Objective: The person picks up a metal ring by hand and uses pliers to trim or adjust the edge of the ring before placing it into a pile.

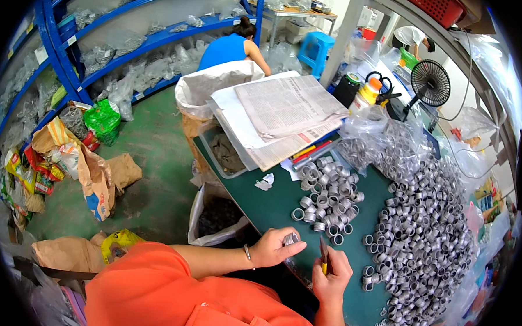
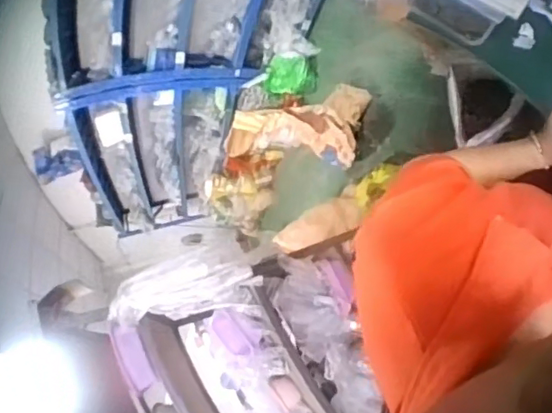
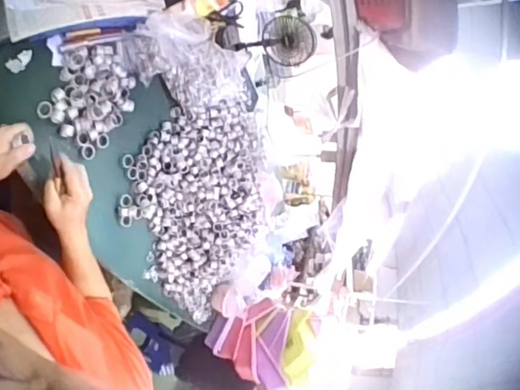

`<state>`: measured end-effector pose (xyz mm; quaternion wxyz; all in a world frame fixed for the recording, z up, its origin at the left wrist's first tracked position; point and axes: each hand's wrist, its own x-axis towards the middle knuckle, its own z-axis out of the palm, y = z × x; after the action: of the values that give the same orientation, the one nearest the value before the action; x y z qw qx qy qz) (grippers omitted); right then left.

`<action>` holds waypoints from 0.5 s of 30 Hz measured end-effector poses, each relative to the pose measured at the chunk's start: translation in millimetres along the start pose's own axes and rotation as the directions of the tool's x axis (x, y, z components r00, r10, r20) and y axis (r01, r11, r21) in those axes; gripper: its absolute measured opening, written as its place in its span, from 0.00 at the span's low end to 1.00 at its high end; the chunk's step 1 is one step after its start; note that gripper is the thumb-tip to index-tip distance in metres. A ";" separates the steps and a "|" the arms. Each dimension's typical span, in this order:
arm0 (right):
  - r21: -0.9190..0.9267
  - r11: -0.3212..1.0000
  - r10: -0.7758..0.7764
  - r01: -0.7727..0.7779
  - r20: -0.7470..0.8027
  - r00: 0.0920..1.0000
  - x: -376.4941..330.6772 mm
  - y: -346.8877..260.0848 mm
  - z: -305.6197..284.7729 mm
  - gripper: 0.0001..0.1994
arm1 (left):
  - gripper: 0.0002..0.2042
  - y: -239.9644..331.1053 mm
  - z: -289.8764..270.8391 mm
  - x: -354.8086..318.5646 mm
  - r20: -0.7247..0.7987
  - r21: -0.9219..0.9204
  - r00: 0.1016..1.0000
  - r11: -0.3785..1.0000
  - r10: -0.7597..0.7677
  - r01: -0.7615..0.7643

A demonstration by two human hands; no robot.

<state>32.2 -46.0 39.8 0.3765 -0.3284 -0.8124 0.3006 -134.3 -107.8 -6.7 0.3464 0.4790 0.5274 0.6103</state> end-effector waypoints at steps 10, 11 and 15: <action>-0.380 0.916 -0.053 0.124 0.191 0.980 -3.5 -13.8 -10.0 0.30 | 0.15 14.8 -9.0 -2.7 0.204 0.012 0.979 1.000 -0.008 0.006; -0.389 0.911 -0.062 0.139 0.205 0.977 -5.4 -12.0 -7.8 0.31 | 0.15 14.1 -8.8 -3.5 0.210 0.038 0.977 0.998 0.032 -0.041; -0.454 0.868 -0.086 0.200 0.259 0.962 -6.7 -10.2 -6.6 0.33 | 0.17 18.4 -13.2 -4.9 0.222 0.175 0.972 0.978 0.075 -0.115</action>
<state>37.8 -55.6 48.1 0.2090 -0.3122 -0.9215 0.0986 -143.9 -120.2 10.4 0.3251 0.5970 0.5181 0.5190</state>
